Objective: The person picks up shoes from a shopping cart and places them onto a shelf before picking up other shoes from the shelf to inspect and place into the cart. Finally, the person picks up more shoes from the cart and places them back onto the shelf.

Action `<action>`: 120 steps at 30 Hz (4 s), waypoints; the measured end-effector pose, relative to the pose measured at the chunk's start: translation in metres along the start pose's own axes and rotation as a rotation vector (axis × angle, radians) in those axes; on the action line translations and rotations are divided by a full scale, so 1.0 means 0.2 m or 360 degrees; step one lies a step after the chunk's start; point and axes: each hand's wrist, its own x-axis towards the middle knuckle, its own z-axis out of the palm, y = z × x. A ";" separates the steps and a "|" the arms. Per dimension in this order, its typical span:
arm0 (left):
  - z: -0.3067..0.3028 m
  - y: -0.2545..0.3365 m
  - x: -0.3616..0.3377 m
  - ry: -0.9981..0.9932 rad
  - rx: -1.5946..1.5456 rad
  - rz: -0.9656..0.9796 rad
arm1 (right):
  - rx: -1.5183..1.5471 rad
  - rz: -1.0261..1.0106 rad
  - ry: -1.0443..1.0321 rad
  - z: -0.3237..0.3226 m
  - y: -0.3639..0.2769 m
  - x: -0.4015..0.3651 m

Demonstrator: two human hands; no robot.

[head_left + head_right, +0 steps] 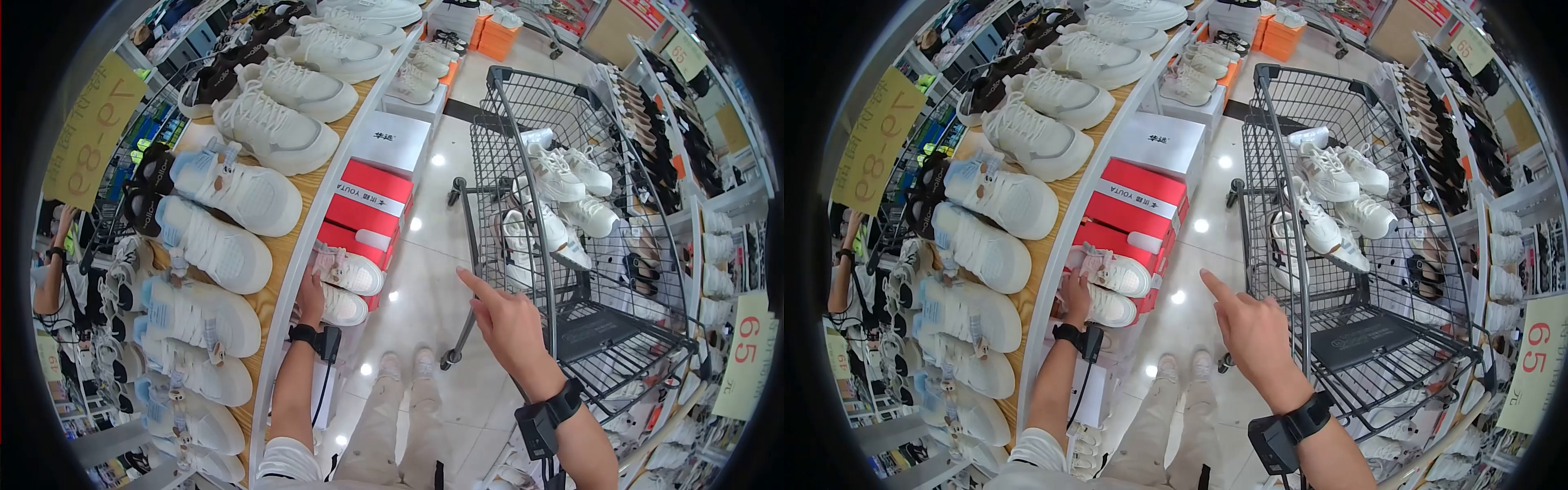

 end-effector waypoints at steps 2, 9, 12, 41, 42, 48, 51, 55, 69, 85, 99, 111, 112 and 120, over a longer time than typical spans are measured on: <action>0.00 0.00 0.01 0.0071 -0.0006 0.0015 | 0.0035 -0.0006 0.0012 0.01 0.00 0.00; -0.06 0.01 0.04 0.0200 -0.0043 0.0070 | 0.0070 -0.0099 0.0055 0.00 -0.03 0.01; -0.07 0.00 0.02 0.0229 0.0019 -0.0027 | 0.0104 -0.0124 0.0056 0.02 -0.02 0.02; -0.22 0.31 -1.35 -0.0941 -0.0734 0.0559 | 0.0158 -0.0027 -0.0070 0.12 0.06 -0.01; -0.23 0.30 -1.30 -0.0933 -0.0730 0.0601 | 0.0143 -0.0012 -0.0118 0.12 0.06 -0.01; -0.53 0.42 -0.92 -0.0976 -0.0673 0.0427 | 0.0279 0.0113 -0.0191 0.15 0.03 -0.04; -0.75 0.72 -0.88 -0.0883 -0.0730 0.0709 | 0.0591 0.0193 -0.0228 0.19 0.02 -0.05; -0.88 1.00 -0.98 -0.1122 -0.0971 0.0864 | 0.1038 0.0114 -0.0121 0.05 -0.05 -0.10; -0.54 1.71 -1.08 -0.0704 -0.0655 0.0909 | 0.0542 0.0547 0.0756 -0.92 1.02 -0.98; -0.18 1.14 -0.85 -0.1201 -0.0571 0.0512 | 0.0067 0.0508 0.0100 -0.75 1.04 -1.08; -0.98 1.47 -0.98 -0.1474 0.0870 0.0709 | 0.0743 0.0221 -0.0374 -0.63 0.73 -1.03; -1.35 2.11 -1.86 -0.1474 -0.0688 0.0950 | 0.1755 0.0230 0.0924 -0.72 0.37 -0.82; -1.33 2.12 -1.90 -0.1624 -0.0646 0.0947 | 0.1544 0.0152 0.1089 -0.74 0.35 -0.83; -1.16 2.03 -2.04 -0.1742 -0.1137 0.0587 | 0.0091 0.0249 0.1516 -0.81 0.34 -0.98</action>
